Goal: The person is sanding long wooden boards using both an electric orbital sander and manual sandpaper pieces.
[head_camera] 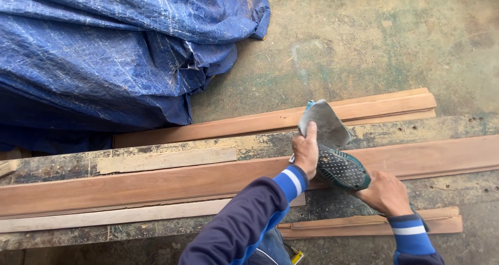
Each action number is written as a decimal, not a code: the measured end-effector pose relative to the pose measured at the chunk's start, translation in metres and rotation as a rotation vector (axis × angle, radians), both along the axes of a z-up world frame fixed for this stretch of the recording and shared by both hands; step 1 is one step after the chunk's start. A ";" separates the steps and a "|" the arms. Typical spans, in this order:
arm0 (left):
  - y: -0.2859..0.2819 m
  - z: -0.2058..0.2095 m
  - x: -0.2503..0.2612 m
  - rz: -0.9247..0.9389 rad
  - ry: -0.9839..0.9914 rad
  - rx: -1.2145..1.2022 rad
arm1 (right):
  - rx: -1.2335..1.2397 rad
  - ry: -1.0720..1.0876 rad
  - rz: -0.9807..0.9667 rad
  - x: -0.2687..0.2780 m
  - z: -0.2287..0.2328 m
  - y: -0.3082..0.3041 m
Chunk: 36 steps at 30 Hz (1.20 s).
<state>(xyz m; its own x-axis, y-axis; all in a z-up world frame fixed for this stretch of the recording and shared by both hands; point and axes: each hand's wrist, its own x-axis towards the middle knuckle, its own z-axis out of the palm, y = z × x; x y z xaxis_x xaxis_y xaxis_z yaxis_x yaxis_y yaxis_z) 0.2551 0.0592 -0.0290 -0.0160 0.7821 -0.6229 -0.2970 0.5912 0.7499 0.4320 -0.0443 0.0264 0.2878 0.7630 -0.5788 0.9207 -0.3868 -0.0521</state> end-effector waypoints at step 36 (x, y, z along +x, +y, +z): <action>-0.020 -0.005 -0.429 0.691 -0.057 0.047 | -0.080 0.007 0.513 -0.413 -0.001 0.082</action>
<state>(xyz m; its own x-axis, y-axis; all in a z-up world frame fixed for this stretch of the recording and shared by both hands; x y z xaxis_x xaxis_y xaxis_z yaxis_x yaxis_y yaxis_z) -0.1738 0.0392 -0.0343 -0.4886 0.6308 -0.6029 -0.6329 0.2195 0.7425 0.0190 0.0381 0.0255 -0.1159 0.7584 -0.6414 0.9926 0.1113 -0.0477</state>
